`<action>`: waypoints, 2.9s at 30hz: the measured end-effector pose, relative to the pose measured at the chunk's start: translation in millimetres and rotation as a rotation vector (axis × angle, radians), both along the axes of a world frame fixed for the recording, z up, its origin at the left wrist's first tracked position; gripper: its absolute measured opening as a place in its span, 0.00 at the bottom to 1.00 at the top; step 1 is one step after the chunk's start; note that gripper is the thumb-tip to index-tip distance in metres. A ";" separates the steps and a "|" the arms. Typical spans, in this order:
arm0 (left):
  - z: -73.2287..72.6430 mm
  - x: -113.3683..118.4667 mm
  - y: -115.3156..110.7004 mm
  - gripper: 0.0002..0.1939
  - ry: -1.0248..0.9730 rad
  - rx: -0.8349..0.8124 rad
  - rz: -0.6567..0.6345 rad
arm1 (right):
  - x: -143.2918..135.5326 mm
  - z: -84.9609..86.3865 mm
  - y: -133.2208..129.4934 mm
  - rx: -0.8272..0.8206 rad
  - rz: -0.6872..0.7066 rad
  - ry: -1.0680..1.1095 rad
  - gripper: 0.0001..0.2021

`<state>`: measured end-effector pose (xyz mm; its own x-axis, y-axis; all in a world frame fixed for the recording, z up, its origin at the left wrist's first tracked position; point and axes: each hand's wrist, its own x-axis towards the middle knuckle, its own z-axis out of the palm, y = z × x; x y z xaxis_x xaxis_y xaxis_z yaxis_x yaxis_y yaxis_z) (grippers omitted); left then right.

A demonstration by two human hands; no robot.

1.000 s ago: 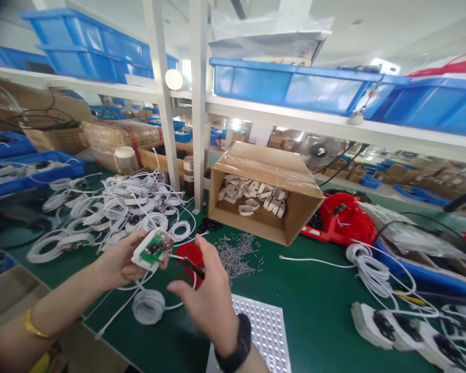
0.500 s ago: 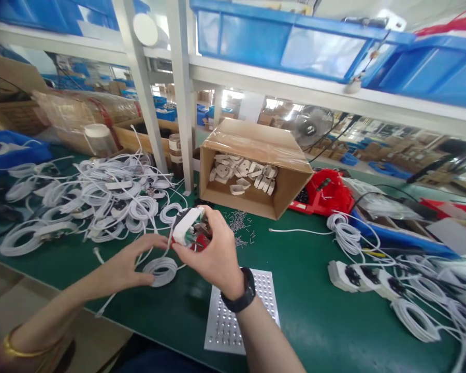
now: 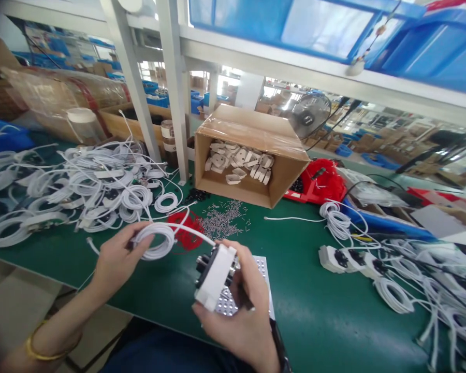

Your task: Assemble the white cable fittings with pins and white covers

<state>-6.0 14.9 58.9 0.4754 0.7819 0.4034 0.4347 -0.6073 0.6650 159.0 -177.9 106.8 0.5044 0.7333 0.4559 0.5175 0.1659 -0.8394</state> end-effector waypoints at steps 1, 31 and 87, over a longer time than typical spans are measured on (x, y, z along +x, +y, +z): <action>15.4 -0.5 -0.5 0.14 -0.022 0.086 0.058 | 3.3 1.2 -4.9 0.026 -0.035 0.024 0.35; -81.4 -25.1 -74.8 0.43 0.341 0.240 -0.260 | -10.9 -92.2 24.0 -0.726 0.122 -0.463 0.27; -97.2 31.3 -78.8 0.30 0.223 -0.075 -0.444 | 32.2 -98.2 58.0 -0.248 0.013 -0.141 0.08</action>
<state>25.2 -63.8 -38.3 0.8370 0.5075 0.2047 0.2815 -0.7202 0.6341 191.2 -119.9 8.6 0.4386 0.8371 0.3270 0.6311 -0.0278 -0.7752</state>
